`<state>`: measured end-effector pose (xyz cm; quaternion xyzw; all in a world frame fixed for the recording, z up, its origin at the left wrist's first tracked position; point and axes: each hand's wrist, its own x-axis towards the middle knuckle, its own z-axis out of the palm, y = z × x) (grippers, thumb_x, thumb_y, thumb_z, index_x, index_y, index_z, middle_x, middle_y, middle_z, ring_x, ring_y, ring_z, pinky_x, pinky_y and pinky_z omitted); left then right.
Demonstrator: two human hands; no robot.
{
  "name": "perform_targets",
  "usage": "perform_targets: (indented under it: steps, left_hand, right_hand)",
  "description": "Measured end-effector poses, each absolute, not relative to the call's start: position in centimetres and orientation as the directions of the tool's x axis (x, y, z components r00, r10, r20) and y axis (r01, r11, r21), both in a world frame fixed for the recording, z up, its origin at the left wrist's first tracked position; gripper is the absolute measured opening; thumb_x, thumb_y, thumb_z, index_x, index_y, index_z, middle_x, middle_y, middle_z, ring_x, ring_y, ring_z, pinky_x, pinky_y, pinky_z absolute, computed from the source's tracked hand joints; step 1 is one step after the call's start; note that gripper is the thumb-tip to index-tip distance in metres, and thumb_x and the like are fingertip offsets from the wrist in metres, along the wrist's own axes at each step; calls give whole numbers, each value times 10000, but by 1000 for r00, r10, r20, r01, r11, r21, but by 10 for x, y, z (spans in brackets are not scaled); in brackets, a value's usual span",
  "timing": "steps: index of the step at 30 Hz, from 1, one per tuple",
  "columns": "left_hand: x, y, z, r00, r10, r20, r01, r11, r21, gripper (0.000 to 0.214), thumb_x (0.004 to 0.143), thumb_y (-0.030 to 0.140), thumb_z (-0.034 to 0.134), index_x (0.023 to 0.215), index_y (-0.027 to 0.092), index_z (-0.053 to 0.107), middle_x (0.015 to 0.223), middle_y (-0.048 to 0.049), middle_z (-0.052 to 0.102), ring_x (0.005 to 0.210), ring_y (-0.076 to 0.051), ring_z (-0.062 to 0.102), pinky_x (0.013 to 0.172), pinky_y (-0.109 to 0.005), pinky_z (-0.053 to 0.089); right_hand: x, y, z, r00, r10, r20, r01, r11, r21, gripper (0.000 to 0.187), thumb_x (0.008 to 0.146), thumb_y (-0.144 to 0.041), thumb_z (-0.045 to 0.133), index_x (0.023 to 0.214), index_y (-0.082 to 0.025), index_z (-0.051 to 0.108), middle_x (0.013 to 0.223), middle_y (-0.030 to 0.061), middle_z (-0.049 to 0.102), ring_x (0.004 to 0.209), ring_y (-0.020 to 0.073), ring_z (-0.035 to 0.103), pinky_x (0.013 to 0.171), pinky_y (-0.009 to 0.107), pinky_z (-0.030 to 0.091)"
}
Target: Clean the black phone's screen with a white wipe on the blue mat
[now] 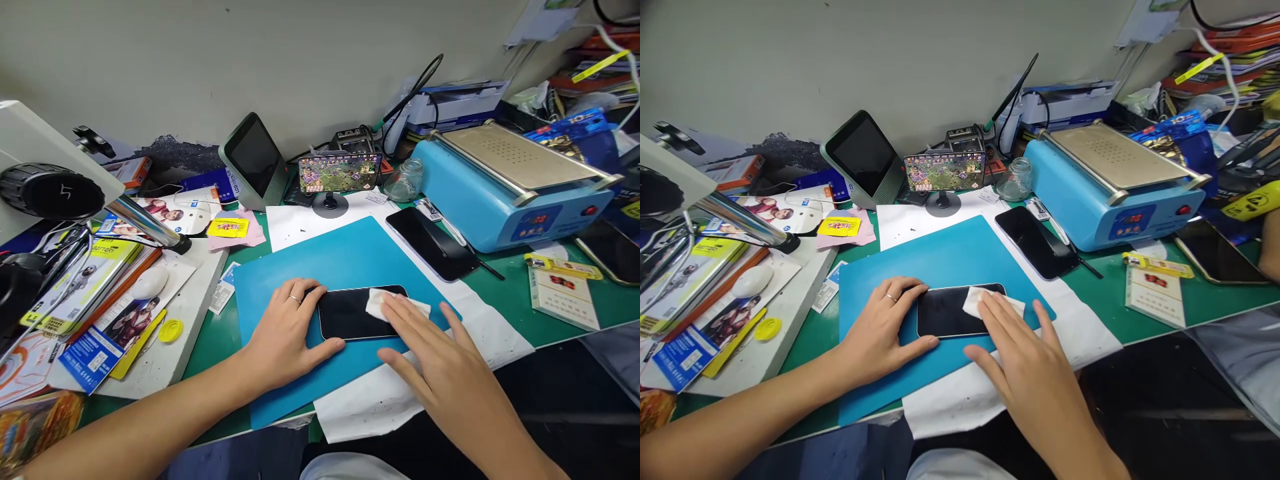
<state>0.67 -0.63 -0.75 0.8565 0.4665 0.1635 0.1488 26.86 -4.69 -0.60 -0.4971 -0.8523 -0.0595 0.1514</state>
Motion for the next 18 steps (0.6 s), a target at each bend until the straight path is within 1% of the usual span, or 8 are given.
perform_targets:
  steps: [3, 5, 8, 11, 13, 16, 18]
  left_hand:
    - [7, -6, -8, 506, 849, 149, 753, -520, 403, 624, 919, 556, 666, 1389, 197, 465, 1384, -129, 530, 1252, -349, 487, 1039, -543, 451]
    - [7, -6, -8, 508, 847, 155, 748, -524, 408, 622, 919, 560, 664, 1384, 197, 466, 1379, -129, 535, 1241, -347, 494, 1038, -547, 453]
    - [7, -6, -9, 511, 843, 170, 736, -531, 421, 636, 913, 571, 671, 1382, 196, 462, 1370, -133, 541, 1241, -349, 500, 1049, -553, 449]
    - [6, -6, -13, 501, 843, 198, 728, -534, 429, 642, 929, 529, 663, 1421, 199, 418, 1372, -142, 543, 1253, -351, 500, 1063, -553, 438]
    - [6, -7, -15, 493, 843, 217, 726, -536, 432, 695, 933, 492, 664, 1472, 181, 354, 1388, -159, 535, 1261, -354, 493, 1063, -547, 438]
    - [6, -8, -16, 490, 844, 218, 728, -534, 431, 799, 933, 506, 661, 1529, 155, 261, 1412, -181, 521, 1266, -360, 486, 1038, -538, 455]
    - [6, -7, -14, 491, 846, 208, 733, -530, 427, 821, 931, 541, 654, 1539, 163, 252, 1409, -176, 525, 1271, -360, 487, 1040, -543, 454]
  right_hand:
    - [263, -31, -7, -436, 851, 293, 873, 479, -91, 547, 1069, -485, 347, 1453, -127, 500, 1476, 138, 575, 1377, 289, 539, 1153, 556, 326]
    - [252, -26, -7, -427, 855, 293, 874, 474, -110, 542, 1066, -486, 360, 1442, -131, 522, 1472, 145, 578, 1385, 296, 530, 1159, 568, 329]
    - [229, -27, -4, -464, 841, 278, 848, 512, -133, 586, 1051, -524, 383, 1440, -111, 532, 1487, 156, 558, 1393, 301, 521, 1177, 581, 319]
    - [203, -30, 1, -513, 830, 218, 806, 553, -212, 650, 1036, -574, 377, 1451, -97, 524, 1510, 133, 535, 1423, 278, 486, 1217, 567, 280]
    - [191, -31, 4, -531, 826, 190, 785, 564, -257, 658, 1038, -575, 370, 1463, -93, 512, 1519, 112, 527, 1446, 259, 457, 1242, 552, 245]
    - [193, -28, 5, -543, 821, 177, 771, 570, -283, 630, 1045, -555, 374, 1488, -120, 484, 1538, 84, 507, 1453, 239, 447, 1244, 547, 241]
    - [210, -26, 3, -532, 825, 189, 779, 565, -273, 589, 1050, -541, 377, 1478, -154, 500, 1534, 78, 513, 1431, 241, 479, 1230, 564, 252]
